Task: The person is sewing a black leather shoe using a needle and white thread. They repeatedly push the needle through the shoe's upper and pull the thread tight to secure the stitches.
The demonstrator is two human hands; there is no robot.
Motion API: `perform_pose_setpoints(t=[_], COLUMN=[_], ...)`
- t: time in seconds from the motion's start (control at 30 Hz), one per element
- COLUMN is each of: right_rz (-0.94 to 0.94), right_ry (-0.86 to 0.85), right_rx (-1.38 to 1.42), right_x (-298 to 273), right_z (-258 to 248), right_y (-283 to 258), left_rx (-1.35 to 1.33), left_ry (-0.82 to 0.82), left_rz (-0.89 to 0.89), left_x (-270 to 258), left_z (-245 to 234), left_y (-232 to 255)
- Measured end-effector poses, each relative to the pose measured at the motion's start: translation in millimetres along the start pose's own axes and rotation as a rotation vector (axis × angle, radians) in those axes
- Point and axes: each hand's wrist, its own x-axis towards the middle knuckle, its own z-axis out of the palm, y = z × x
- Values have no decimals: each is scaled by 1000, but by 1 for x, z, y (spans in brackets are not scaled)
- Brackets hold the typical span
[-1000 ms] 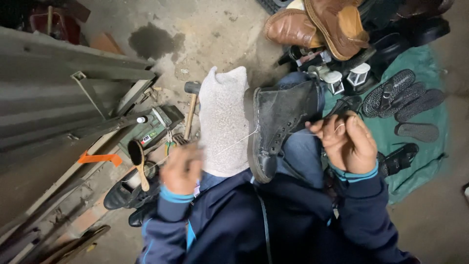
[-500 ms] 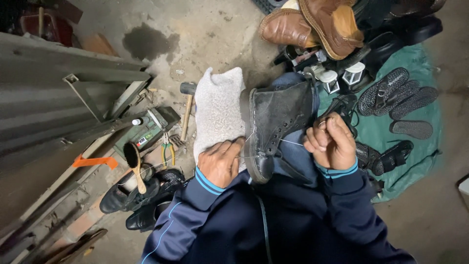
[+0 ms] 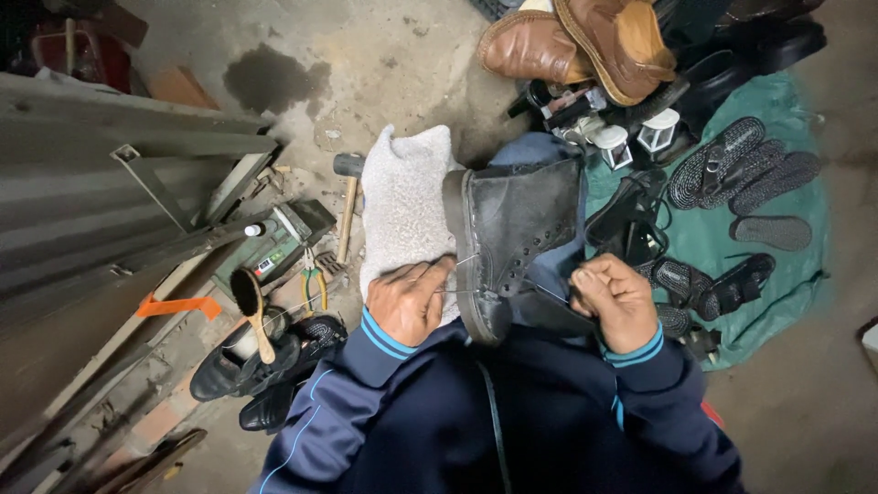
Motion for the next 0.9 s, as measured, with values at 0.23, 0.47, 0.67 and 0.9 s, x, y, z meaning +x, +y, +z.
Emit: perform_pose_setpoints(t=[0.23,0.47,0.67,0.9], right_rz=[28,106,269,462], right_ry=[8,-249,-263,-75], right_rx=[-322,-351,-502,-119], right_x=[6,22,10,-7], right_z=[19,73,52,10], right_y=[-25,-43,-13,38], left_rx=[-61,-136,-289,-299], left_ry=[6,-36,-16,-12], left_rz=[-68,-228,-297,-236], left_x=[0,-4,-9,-5], left_z=[-5,1,0,-3], left_y=[11,18,28,37])
